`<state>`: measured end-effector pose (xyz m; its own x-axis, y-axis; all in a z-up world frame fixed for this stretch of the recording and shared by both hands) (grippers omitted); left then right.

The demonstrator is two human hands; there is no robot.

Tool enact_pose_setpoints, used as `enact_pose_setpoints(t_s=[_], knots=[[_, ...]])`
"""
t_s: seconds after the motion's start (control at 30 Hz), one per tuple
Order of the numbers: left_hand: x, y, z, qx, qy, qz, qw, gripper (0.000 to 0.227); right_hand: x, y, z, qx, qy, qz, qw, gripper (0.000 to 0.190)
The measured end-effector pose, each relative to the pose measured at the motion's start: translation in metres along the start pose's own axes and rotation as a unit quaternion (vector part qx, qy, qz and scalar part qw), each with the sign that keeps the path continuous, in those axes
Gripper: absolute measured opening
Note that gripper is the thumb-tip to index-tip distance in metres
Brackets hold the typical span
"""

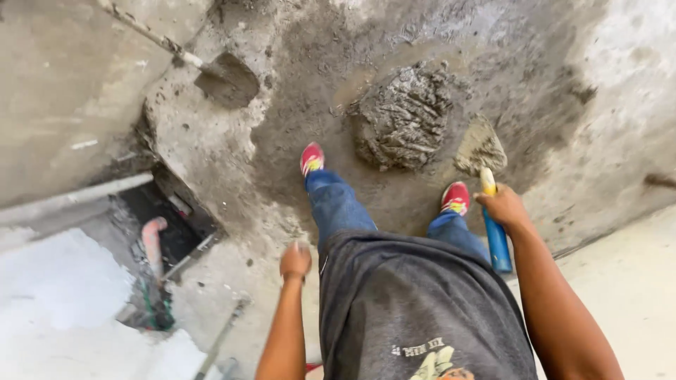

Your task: The recorder applies wet cement to a wall and floor surface using a trowel and shovel.

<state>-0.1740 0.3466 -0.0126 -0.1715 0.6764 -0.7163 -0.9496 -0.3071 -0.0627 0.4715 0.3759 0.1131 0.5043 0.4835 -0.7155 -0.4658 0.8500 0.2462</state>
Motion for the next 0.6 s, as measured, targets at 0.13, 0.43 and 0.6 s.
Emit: enact_pose_setpoints(t_s=[0.13,0.43,0.6], knots=[[0.120,-0.145,0.248,-0.097,-0.138,-0.251,0.953,0.024,0.016,0.124,-0.098,0.163,0.070,0.004,0.984,0.035],[0.228,-0.236,0.429,0.232,-0.078,-0.444,0.862,0.029,-0.004,0.405,-0.260,0.445,0.090,-0.020,0.891,0.028],[0.369,-0.163,0.479,0.358,-0.104,-0.356,0.857,0.043,-0.025,0.516,-0.310,0.427,0.163,-0.040,0.889,0.027]])
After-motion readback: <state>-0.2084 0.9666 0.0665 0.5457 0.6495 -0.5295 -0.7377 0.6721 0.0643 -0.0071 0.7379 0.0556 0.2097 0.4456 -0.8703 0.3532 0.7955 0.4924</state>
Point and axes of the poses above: each hand's wrist, its own x-axis towards the middle knuckle, its own z-axis out of the back of the hand, y = z × x, the point moved 9 cm from there along x, towards the middle knuckle, and after that the axes turned 2 degrees about x, right-handed, at the moved point
